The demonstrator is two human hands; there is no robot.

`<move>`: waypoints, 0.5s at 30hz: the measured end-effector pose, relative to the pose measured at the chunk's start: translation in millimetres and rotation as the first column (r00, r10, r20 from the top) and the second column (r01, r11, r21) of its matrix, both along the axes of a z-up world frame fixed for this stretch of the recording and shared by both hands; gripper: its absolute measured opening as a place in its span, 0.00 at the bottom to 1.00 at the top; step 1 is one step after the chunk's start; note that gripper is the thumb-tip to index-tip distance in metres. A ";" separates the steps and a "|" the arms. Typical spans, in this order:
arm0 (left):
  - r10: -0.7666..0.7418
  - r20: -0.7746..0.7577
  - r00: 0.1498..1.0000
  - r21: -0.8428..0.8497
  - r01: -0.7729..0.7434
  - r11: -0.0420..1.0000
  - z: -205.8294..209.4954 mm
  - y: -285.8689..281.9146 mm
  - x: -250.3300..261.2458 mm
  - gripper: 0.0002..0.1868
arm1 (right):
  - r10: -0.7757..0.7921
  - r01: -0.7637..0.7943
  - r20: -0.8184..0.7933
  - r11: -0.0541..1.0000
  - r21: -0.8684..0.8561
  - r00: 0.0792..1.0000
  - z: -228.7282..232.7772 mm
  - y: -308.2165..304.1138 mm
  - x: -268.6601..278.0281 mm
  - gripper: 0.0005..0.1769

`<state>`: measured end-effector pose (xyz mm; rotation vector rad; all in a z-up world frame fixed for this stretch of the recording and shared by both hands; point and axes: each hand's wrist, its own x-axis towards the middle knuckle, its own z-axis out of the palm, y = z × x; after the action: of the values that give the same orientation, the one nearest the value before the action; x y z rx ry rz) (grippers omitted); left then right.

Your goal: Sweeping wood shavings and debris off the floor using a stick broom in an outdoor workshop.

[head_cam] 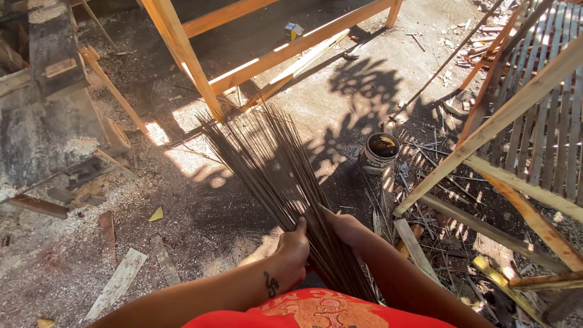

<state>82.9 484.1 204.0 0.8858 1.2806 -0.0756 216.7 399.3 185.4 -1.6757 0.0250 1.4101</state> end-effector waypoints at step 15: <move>0.214 0.073 0.974 -0.166 -0.199 0.966 26.1 25.9 -25.2 0.36 | 0.089 -0.089 -0.012 0.996 0.027 0.996 39.3 41.6 -31.7 0.38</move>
<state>57.7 510.0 230.1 0.6097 1.2572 0.0277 185.0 440.9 224.8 -1.6632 -0.0615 1.4819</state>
